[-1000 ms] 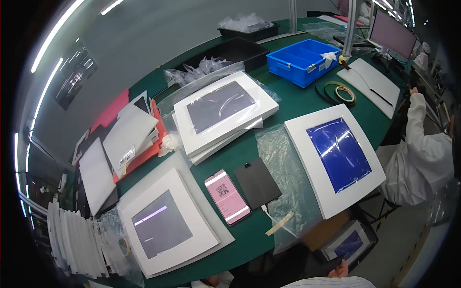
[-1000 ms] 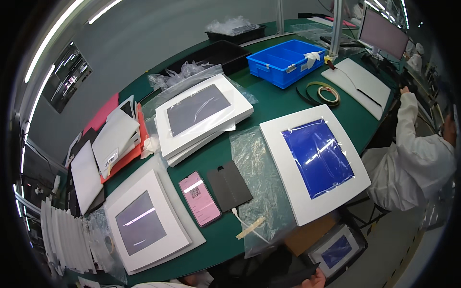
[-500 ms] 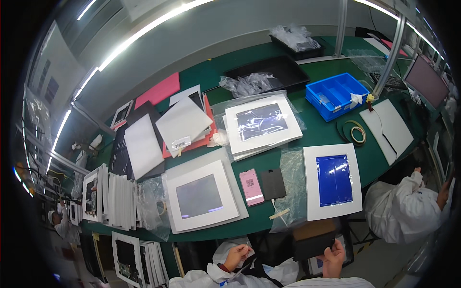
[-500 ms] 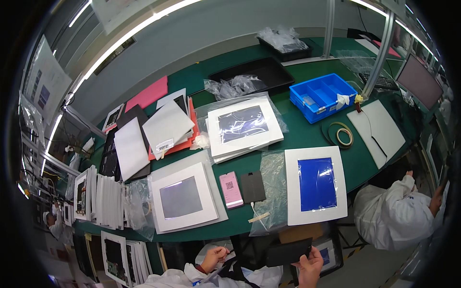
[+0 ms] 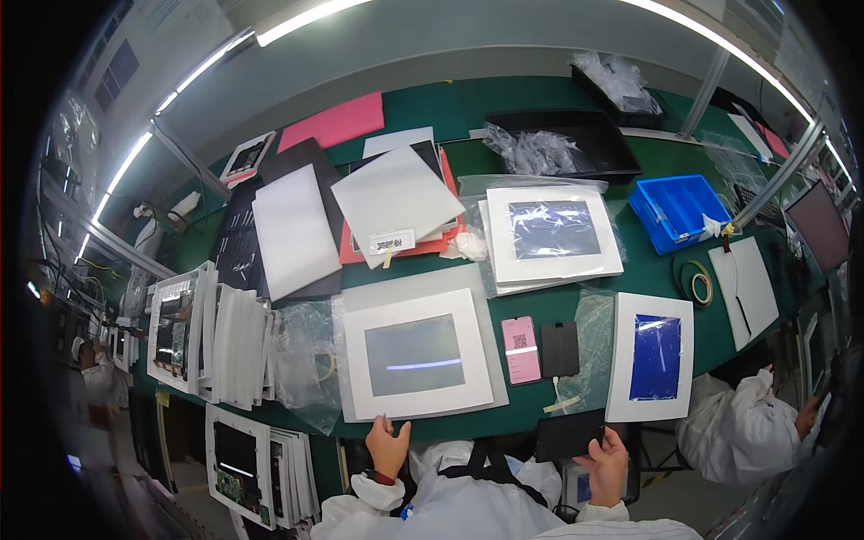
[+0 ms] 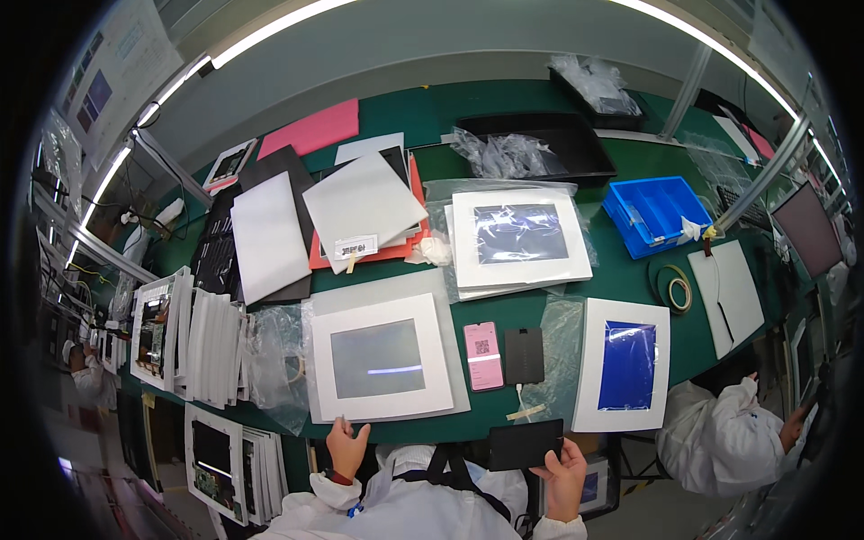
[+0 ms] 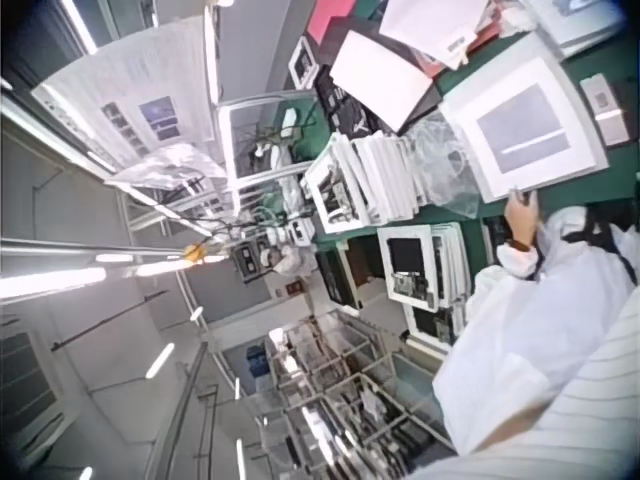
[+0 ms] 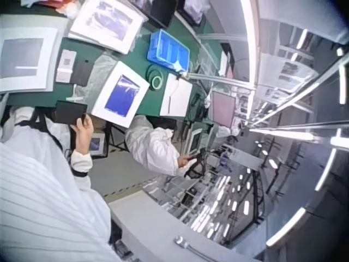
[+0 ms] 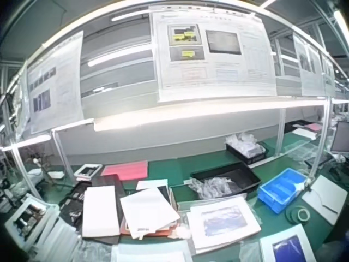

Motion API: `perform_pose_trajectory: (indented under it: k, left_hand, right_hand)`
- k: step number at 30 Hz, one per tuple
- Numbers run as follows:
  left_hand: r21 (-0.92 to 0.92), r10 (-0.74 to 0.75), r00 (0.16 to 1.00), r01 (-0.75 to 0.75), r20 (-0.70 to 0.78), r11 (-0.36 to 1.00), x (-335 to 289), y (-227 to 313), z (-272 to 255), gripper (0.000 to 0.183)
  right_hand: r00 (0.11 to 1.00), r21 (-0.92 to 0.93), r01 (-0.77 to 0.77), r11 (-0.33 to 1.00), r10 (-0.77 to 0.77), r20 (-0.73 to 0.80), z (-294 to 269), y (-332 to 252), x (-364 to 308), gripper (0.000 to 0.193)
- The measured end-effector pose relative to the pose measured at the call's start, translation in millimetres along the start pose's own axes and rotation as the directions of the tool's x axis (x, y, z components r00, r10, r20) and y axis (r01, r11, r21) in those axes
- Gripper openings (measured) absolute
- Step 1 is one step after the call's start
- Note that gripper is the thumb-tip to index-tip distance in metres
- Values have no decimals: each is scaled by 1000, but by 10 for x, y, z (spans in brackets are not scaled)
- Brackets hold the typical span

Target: The worker is assembling an electronic device by peeling film, placing parts into a frame, and packaging finished units into protective sleeves.

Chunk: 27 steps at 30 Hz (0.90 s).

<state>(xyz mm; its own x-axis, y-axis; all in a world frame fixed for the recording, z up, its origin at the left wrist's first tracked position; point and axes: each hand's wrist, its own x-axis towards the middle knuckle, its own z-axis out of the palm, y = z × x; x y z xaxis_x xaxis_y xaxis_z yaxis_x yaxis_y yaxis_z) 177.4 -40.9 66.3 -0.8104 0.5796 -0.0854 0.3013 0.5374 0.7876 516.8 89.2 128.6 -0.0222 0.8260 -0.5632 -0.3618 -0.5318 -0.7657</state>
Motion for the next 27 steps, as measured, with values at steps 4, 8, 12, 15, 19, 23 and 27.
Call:
perform_pose_trajectory:
  k: [4, 8, 12, 15, 19, 23, 27]
  left_hand:
    - [234, 434, 846, -510, 311, 828, 163, 68, 248, 26]
    - [198, 669, 590, -797, 452, 570, 286, 279, 641, 23]
    - [176, 693, 467, -876, 550, 450, 341, 201, 850, 17]
    - [245, 694, 452, -891, 560, 382, 312, 220, 905, 13]
    - [340, 669, 463, -885, 582, 317, 288, 245, 939, 16]
    - [359, 710, 460, -883, 533, 302, 269, 363, 836, 19]
    - [301, 753, 507, -860, 420, 412, 298, 814, 537, 27]
  right_hand:
    - [999, -12, -13, 1000, 14, 40, 201, 26, 55, 30]
    - [1000, -19, 10, 1000, -10, -17, 86, 42, 12, 30]
    - [995, 42, 28, 999, -23, -100, -123, 26, -107, 31]
    - [988, 103, 62, 993, -46, -144, -335, 37, -179, 31]
    - [976, 132, 84, 988, -54, -210, -532, 37, -270, 32]
    - [973, 153, 66, 986, -30, -227, -653, 30, -300, 32]
    - [980, 167, 58, 984, -24, -198, -822, 86, -236, 30]
